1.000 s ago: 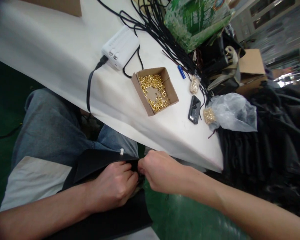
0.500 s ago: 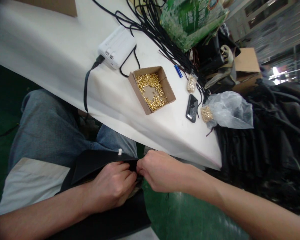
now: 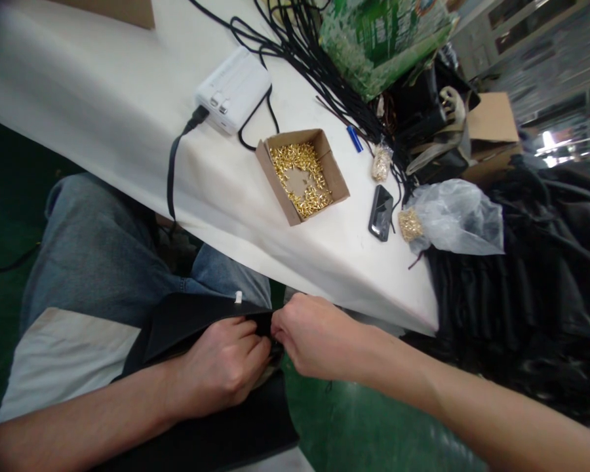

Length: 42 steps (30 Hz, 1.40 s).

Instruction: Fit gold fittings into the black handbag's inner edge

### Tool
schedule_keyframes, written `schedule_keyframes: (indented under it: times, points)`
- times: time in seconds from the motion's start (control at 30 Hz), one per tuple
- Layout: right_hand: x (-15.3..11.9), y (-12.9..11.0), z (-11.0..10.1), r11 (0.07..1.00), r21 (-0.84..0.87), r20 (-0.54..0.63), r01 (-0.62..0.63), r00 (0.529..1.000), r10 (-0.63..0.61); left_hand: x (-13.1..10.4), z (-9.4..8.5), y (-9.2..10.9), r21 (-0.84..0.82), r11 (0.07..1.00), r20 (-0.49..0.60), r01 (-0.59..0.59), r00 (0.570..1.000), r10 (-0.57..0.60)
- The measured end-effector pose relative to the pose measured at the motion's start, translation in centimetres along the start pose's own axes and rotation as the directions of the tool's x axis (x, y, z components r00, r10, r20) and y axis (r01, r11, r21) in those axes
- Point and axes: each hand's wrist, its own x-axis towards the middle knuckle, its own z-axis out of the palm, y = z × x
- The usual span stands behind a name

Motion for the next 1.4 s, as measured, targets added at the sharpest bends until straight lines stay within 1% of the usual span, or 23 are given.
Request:
schedule_keyframes:
  times: [0.1,0.17,0.33,0.47,0.6,0.73,0.87,0.97,1.1,1.2,1.3,1.4]
  points:
    - [0.1,-0.1,0.2,0.998,-0.059,0.007,-0.017,1.000,0.017,0.0,0.0,0.0,0.011,1.000,0.013,-0.002,1.000,0.002]
    - [0.1,-0.2,0.1,0.997,-0.079,0.017,-0.006,1.000,0.007,0.0,-0.1,0.1,0.019,1.000,0.027,-0.003,1.000,0.003]
    - [-0.2,0.1,-0.6,0.999,0.008,0.025,0.049,0.998,-0.049,0.1,-0.2,0.1,0.024,1.000,0.052,0.016,0.999,-0.017]
    - [-0.5,0.3,-1.0,0.995,0.079,0.029,0.052,0.998,-0.055,0.2,-0.2,0.1,0.010,1.000,0.030,0.018,0.999,-0.018]
    - [-0.7,0.4,-1.2,0.992,0.105,0.048,0.064,0.996,-0.069,0.3,-0.3,0.0,0.006,1.000,0.028,0.028,0.999,-0.028]
    - [-0.9,0.6,-1.1,0.987,0.140,0.041,0.073,0.996,-0.080,0.2,-0.4,0.0,0.002,0.999,0.011,0.048,0.999,-0.048]
    - [-1.2,0.2,-0.9,0.993,0.090,0.034,0.079,0.996,-0.082,-0.1,-0.3,0.1,-0.012,0.997,0.008,0.070,0.997,-0.070]
    - [-1.4,-0.2,-0.7,0.998,0.014,0.037,0.066,0.997,-0.066,-0.1,-0.3,0.1,-0.031,0.994,0.017,0.103,0.995,-0.102]
    - [-1.6,-0.5,-0.8,0.999,-0.027,0.016,0.044,0.999,-0.044,0.2,-0.5,0.0,-0.079,0.987,-0.032,0.139,0.989,-0.142]
    - [-1.9,-0.8,-1.0,0.999,-0.021,-0.004,0.035,0.999,-0.035,0.4,-0.8,0.0,-0.113,0.982,-0.055,0.151,0.986,-0.158]
    - [-2.1,-1.1,-0.9,1.000,0.022,-0.030,0.018,0.999,-0.017,0.2,-0.7,0.1,-0.141,0.975,-0.033,0.169,0.984,-0.175]
    - [-2.0,-1.4,-0.5,0.998,0.057,-0.043,-0.024,0.999,0.026,0.0,-0.5,0.2,-0.163,0.968,0.000,0.189,0.981,-0.192]
